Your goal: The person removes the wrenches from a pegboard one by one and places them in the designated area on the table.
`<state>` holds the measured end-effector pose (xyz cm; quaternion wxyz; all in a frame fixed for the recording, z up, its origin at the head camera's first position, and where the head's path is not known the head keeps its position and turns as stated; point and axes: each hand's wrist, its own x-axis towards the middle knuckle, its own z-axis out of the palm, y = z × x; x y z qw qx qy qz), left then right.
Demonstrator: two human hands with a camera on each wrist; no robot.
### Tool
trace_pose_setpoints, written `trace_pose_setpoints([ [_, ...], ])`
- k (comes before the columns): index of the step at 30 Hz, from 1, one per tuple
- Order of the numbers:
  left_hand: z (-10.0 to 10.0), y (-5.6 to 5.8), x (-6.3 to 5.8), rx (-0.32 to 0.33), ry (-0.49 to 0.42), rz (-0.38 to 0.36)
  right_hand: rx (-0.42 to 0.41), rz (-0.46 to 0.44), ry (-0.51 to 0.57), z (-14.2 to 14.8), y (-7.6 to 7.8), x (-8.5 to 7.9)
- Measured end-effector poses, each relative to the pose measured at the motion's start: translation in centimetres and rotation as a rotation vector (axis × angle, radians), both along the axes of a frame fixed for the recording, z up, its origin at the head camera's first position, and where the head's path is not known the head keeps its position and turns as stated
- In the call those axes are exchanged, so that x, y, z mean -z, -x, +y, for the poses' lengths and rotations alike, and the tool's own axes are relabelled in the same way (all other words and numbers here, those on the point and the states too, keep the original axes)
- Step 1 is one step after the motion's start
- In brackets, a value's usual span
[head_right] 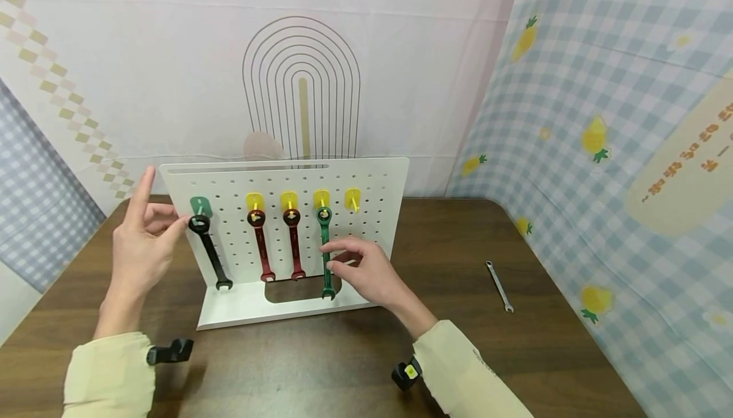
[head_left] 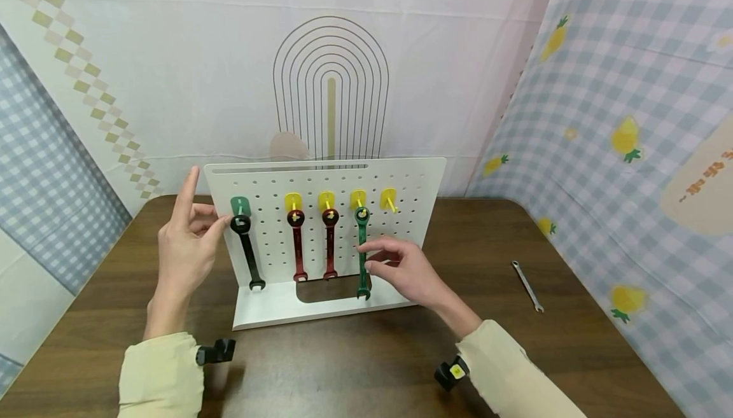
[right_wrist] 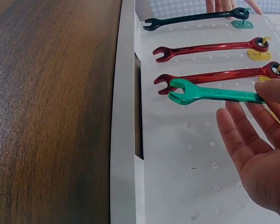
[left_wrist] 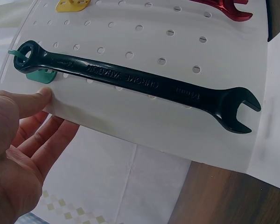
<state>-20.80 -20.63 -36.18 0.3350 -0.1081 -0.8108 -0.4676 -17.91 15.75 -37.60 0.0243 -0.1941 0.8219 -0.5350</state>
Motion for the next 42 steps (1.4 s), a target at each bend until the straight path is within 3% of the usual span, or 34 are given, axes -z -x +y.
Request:
trace_pose_setpoints([
  [9,0.0,0.1,0.1,0.002,-0.006,0.002,0.053,-0.052,0.064,-0.3,-0.6,-0.2],
  [18,0.0,0.1,0.0,-0.002,-0.001,0.000,0.074,-0.058,0.060,-0.5,-1.0,-0.8],
  [42,0.0,-0.1,-0.1,-0.005,0.005,-0.017,0.049,-0.013,0.115,-0.6,-1.7,-1.1],
])
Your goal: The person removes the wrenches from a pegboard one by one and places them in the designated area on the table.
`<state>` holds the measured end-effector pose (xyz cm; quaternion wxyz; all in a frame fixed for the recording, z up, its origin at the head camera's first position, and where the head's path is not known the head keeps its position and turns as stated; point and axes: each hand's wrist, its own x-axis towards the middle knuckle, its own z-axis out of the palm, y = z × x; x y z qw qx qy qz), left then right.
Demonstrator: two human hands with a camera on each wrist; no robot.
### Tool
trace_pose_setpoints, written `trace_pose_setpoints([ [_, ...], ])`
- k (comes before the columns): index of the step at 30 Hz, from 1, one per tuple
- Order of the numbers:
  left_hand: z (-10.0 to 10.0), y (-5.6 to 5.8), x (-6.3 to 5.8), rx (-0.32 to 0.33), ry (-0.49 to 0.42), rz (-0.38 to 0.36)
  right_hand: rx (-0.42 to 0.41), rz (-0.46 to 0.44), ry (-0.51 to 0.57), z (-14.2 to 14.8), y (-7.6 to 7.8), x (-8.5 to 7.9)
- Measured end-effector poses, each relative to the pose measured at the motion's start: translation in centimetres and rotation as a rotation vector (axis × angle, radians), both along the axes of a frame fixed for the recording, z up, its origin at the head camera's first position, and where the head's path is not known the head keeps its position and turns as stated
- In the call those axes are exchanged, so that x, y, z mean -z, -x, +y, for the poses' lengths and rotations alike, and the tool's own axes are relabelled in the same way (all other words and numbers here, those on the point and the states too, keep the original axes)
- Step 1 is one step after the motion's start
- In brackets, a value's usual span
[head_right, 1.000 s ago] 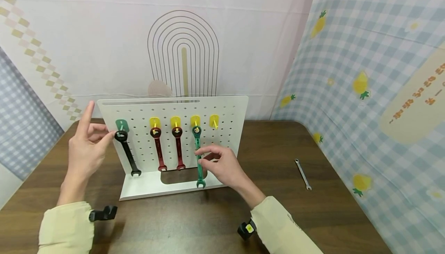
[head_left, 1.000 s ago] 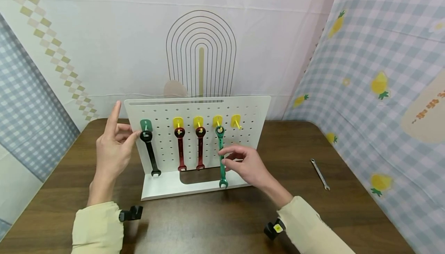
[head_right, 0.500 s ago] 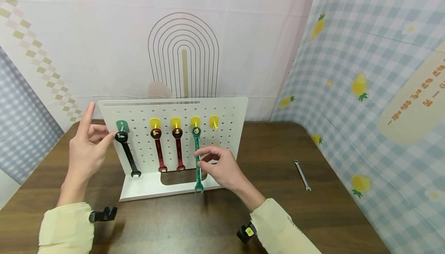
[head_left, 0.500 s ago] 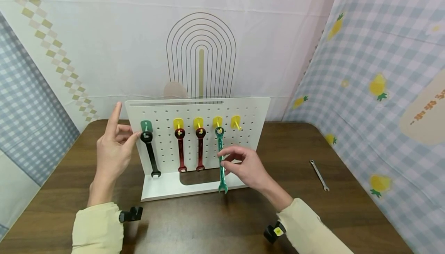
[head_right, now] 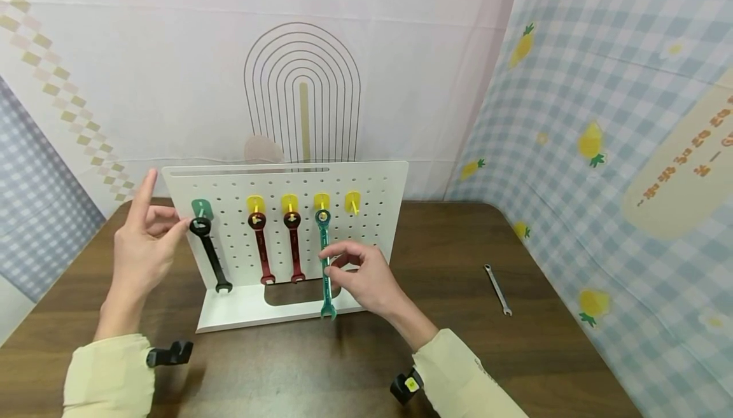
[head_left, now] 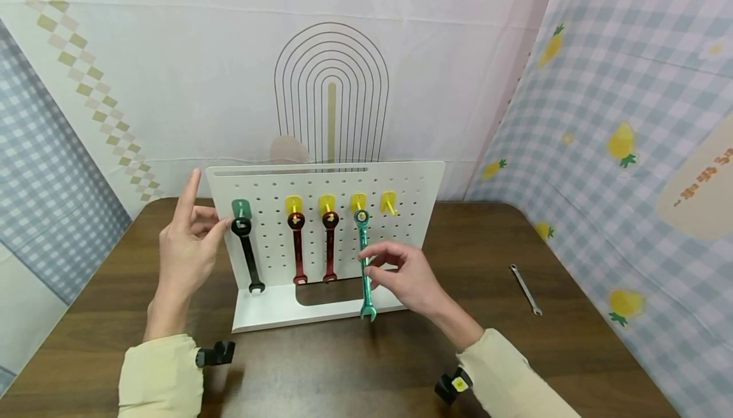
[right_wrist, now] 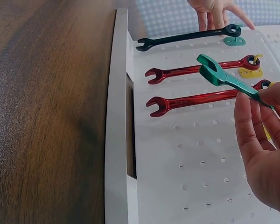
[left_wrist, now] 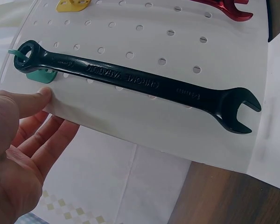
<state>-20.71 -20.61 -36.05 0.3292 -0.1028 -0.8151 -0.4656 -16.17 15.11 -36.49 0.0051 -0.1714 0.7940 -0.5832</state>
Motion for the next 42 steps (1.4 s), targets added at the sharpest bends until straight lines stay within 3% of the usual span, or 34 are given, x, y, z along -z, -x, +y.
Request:
trace_pose_setpoints([
  [27,0.0,0.0,0.0,0.004,-0.001,0.017,0.010,0.098,0.101,0.9,-0.3,0.2],
  [42,-0.1,0.0,0.2,0.015,0.002,0.051,0.041,0.083,0.087,2.3,-0.6,0.5],
])
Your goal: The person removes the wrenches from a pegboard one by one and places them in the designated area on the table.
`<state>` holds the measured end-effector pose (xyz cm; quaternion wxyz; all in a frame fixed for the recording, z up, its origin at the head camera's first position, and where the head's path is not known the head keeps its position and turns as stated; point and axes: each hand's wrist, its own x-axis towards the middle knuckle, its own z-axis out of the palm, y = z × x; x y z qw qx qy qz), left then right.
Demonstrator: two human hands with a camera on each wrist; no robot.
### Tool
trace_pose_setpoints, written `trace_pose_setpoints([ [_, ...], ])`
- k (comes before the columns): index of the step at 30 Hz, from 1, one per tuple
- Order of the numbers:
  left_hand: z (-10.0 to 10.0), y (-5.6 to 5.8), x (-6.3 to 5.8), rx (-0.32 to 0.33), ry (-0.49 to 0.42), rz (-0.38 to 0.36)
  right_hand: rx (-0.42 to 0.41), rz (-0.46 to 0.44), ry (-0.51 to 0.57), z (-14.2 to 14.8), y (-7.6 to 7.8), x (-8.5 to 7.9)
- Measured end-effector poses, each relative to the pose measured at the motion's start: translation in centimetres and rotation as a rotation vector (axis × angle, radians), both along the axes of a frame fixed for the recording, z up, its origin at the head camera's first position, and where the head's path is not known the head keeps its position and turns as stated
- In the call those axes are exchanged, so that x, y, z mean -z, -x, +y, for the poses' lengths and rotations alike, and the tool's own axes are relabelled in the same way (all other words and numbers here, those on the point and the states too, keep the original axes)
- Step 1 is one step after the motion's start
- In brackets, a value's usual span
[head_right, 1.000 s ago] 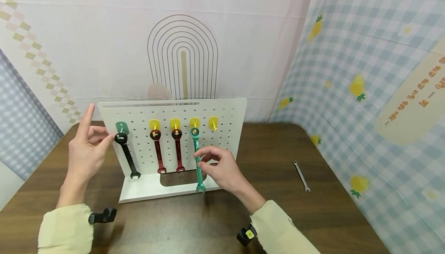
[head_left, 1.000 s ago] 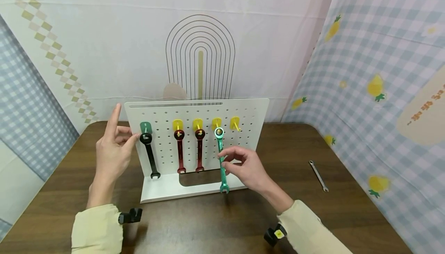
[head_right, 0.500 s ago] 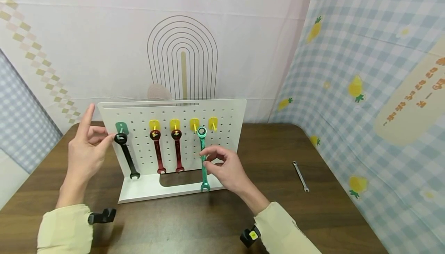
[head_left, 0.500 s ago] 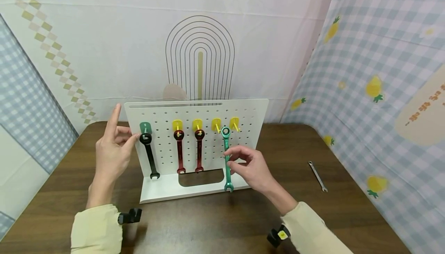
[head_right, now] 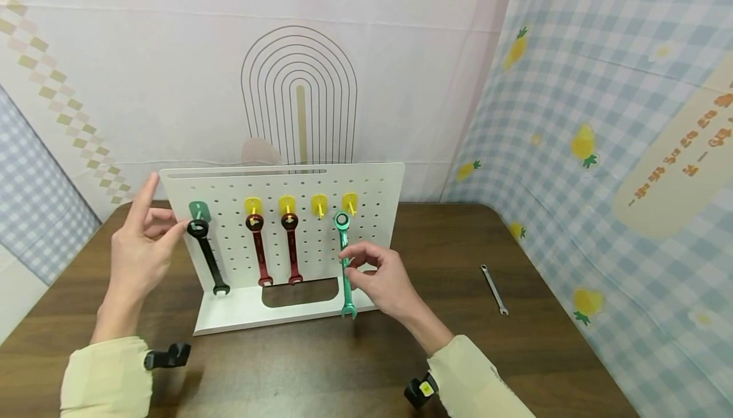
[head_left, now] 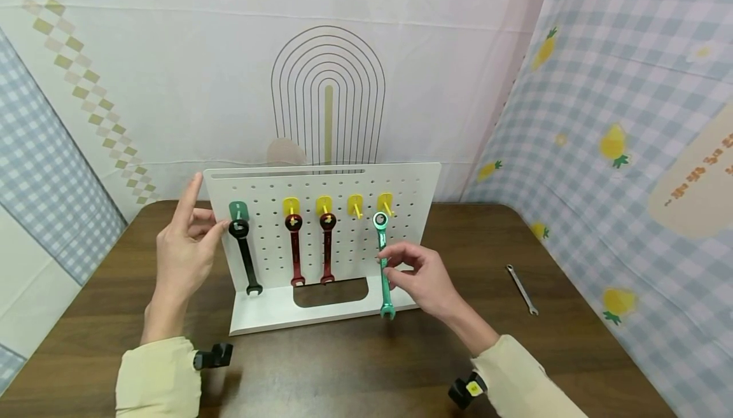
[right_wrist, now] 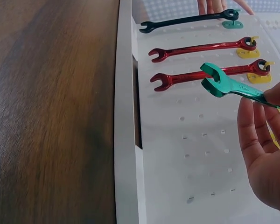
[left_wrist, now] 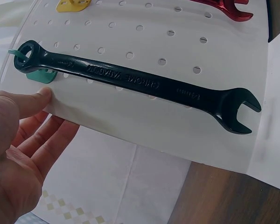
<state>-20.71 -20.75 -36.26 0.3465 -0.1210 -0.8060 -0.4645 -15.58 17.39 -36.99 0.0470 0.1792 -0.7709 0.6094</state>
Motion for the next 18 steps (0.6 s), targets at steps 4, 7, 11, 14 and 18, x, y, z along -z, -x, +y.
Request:
trace_pose_setpoints([
  [4,0.0,0.0,0.0,0.001,0.000,0.004,0.014,-0.007,-0.033,0.6,0.0,0.2],
  [7,0.0,0.0,-0.1,-0.002,0.000,0.001,0.026,-0.017,-0.070,1.2,-0.1,0.4],
  [11,0.0,0.0,0.0,-0.006,0.000,0.000,0.032,-0.028,-0.090,1.8,-0.2,0.6],
  [14,0.0,0.0,0.0,-0.007,-0.001,0.000,0.035,-0.034,-0.091,2.1,-0.3,0.7],
  [18,0.0,0.0,0.1,-0.008,0.001,0.002,0.048,-0.046,-0.109,2.4,-0.5,0.7],
])
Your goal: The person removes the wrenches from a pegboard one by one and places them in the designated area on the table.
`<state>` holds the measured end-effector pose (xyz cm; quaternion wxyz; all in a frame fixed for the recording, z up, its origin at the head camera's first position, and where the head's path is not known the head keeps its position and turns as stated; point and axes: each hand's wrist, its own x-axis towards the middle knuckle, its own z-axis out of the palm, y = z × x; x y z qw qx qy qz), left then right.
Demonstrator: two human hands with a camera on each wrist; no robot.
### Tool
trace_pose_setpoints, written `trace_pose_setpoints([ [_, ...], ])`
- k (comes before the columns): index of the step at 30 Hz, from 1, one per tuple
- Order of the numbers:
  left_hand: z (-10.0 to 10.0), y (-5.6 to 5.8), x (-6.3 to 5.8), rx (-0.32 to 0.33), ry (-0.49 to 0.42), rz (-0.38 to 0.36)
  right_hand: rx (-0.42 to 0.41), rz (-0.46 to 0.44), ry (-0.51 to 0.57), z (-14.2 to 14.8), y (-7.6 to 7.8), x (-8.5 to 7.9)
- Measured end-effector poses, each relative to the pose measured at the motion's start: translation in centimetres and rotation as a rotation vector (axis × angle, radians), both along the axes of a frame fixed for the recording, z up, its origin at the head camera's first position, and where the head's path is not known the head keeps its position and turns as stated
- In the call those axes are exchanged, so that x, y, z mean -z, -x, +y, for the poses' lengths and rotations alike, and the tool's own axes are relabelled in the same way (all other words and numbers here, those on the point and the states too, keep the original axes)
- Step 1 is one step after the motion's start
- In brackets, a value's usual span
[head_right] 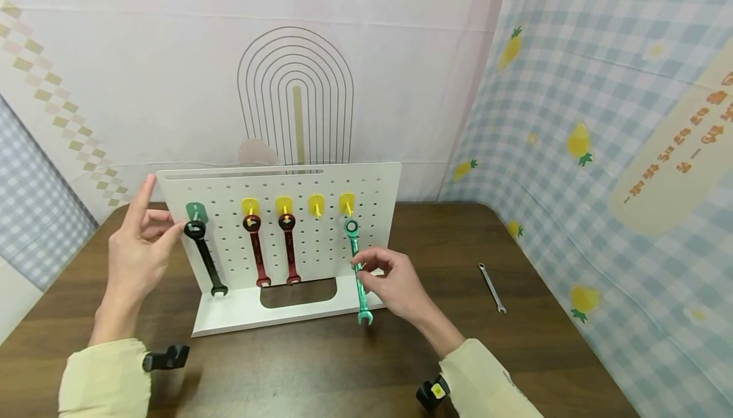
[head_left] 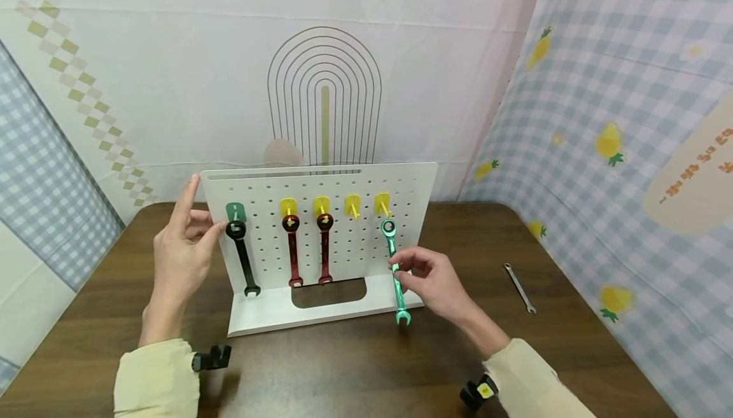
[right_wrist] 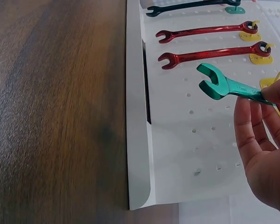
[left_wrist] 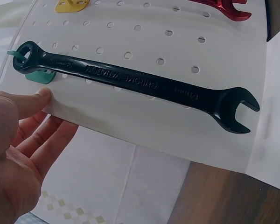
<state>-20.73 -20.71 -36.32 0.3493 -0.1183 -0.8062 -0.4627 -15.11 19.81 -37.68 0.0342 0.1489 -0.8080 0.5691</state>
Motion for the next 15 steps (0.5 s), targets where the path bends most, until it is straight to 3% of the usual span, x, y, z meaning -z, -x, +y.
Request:
trace_pose_setpoints([
  [15,0.0,0.1,0.1,0.010,-0.001,0.012,0.009,0.025,0.009,1.2,0.3,0.8],
])
